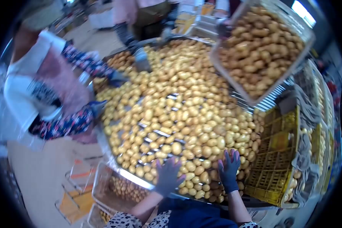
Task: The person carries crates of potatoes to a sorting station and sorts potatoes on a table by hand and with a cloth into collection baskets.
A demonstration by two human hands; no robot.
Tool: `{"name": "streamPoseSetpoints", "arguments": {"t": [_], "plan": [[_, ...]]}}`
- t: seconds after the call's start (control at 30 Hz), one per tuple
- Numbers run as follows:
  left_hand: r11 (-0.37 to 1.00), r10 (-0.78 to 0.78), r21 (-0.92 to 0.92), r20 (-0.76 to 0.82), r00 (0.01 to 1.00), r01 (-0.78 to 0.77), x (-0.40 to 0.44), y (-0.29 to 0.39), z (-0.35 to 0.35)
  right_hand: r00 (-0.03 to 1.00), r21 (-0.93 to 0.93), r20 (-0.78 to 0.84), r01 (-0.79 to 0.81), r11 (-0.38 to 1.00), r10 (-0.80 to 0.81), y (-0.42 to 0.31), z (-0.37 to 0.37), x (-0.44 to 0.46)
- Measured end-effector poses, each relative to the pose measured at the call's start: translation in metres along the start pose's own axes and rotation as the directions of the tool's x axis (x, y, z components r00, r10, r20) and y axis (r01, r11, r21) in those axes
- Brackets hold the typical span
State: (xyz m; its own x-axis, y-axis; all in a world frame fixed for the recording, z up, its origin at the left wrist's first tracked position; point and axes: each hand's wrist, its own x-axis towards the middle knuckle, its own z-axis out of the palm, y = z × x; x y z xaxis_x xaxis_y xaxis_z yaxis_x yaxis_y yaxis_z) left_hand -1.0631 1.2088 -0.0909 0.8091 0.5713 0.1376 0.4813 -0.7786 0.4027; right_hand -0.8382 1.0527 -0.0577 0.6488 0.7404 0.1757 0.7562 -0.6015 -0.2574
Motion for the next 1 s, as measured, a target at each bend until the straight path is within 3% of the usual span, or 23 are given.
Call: {"name": "streamPoseSetpoints", "arguments": {"t": [0.1,0.17,0.2,0.23,0.33,0.4,0.5,0.57,0.63,0.7,0.83,0.9,0.97,1.0], "plan": [[0.989,-0.039,0.136,-0.098,0.994,0.052,0.016,-0.005,0.009,0.987,0.114,-0.030,-0.155,0.981,0.159,0.035,-0.003,-0.016],[0.994,-0.064,0.077,-0.095,0.993,0.072,0.027,-0.006,0.003,0.977,0.205,-0.112,-0.155,0.966,0.180,0.043,-0.005,-0.019],[0.993,-0.104,0.039,-0.163,0.981,0.112,0.035,-0.006,0.000,0.955,0.395,-0.144,-0.184,0.900,0.258,0.041,-0.005,-0.017],[0.988,-0.152,-0.002,-0.226,0.962,0.155,0.041,-0.006,-0.005,0.957,0.397,-0.135,-0.185,0.899,0.256,0.040,-0.007,-0.013],[0.962,-0.271,-0.106,-0.210,0.940,0.253,0.049,-0.010,-0.009,0.931,0.460,-0.082,-0.281,0.842,0.355,0.038,-0.017,0.013],[0.956,-0.292,-0.110,-0.223,0.930,0.273,0.042,-0.015,-0.006,0.890,0.760,-0.118,-0.204,0.617,0.440,0.035,-0.014,0.028],[0.964,-0.262,-0.105,-0.262,0.929,0.243,0.038,-0.013,-0.005,0.874,0.842,-0.116,-0.166,0.513,0.472,0.030,-0.014,0.054],[0.966,-0.248,-0.137,-0.239,0.939,0.220,0.039,-0.011,-0.007,0.879,0.855,-0.125,-0.140,0.500,0.460,0.031,-0.010,0.067],[0.954,-0.290,-0.138,-0.191,0.938,0.267,0.041,-0.009,-0.009,0.886,0.777,-0.156,-0.164,0.608,0.438,0.035,-0.010,0.078],[0.953,-0.301,-0.027,-0.161,0.940,0.301,0.045,-0.006,-0.010,0.888,0.796,-0.177,-0.125,0.592,0.425,0.044,-0.017,0.098],[0.955,-0.287,0.018,-0.200,0.937,0.297,0.043,-0.010,0.002,0.770,0.747,-0.413,-0.018,0.664,0.486,0.062,-0.076,0.164],[0.954,-0.294,0.008,-0.184,0.938,0.301,0.046,-0.008,0.001,0.661,0.591,-0.628,0.064,0.804,0.410,0.080,-0.114,0.200],[0.944,-0.323,0.006,-0.175,0.930,0.329,0.041,-0.011,0.006,0.588,0.508,-0.734,0.143,0.849,0.340,0.090,-0.156,0.229],[0.950,-0.285,0.069,-0.215,0.934,0.305,0.042,-0.013,0.010,0.634,0.548,-0.699,0.178,0.817,0.330,0.116,-0.176,0.240]]}}
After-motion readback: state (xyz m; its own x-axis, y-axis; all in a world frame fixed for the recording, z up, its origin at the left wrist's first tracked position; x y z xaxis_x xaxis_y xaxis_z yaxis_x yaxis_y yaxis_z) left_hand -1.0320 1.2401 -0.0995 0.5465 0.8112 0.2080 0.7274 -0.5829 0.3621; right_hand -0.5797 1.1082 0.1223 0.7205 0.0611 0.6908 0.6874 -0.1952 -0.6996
